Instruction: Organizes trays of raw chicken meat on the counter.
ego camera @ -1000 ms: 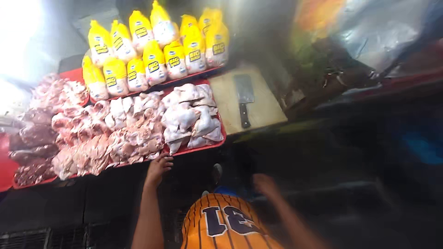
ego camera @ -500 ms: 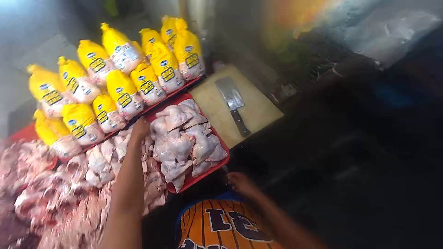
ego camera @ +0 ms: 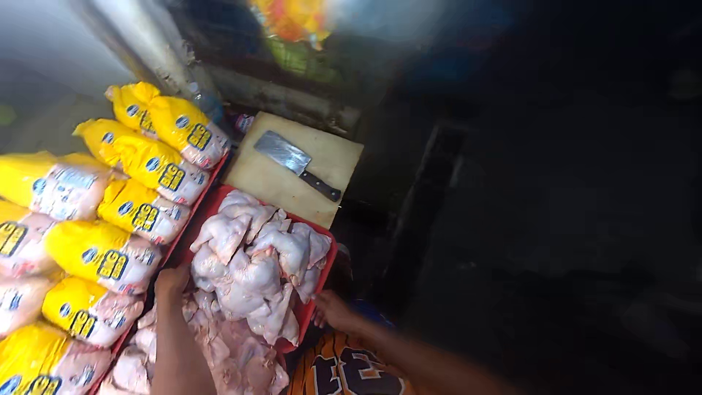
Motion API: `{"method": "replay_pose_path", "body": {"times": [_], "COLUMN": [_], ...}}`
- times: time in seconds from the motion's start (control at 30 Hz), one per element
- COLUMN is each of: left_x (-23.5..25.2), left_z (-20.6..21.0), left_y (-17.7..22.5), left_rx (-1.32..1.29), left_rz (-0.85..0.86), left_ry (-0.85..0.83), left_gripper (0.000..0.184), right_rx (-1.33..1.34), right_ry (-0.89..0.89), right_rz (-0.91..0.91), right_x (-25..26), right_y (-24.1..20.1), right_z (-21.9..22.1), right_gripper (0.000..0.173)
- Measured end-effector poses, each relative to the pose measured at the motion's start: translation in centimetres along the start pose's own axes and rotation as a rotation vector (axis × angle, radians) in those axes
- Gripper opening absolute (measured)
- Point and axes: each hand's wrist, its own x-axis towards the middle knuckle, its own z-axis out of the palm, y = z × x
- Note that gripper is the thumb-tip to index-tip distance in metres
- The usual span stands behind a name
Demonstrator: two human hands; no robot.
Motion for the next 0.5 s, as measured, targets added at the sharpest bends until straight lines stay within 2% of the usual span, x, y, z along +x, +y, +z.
{"method": "replay_pose_path", "body": {"times": [0.17,0.27,0.5], "left_x": [0.6,-0.3,0.0], "left_z": [1.3,1.1,1.6], "left_y": [-1.8,-0.9,-0.6], "left_rx": [-0.222,-0.300,-0.319], "left_rz": [-0.070,-0.100,-0.133], "left_ry": [0.084,0.118,0.132], "left_gripper": [0.047,0.041,0.042], "right_rx": [0.011,0.002,0.016], "right_ry": [0.021,0.003,0.061], "right_rz": [-0.021,-0.008,0.005], "right_x": [0.3,0.2,0.3], "right_y": [0.6,0.4,-0.1], "right_z": [0.2,0.1,0.1], "right_gripper": [0.040,0.038,0.037]}}
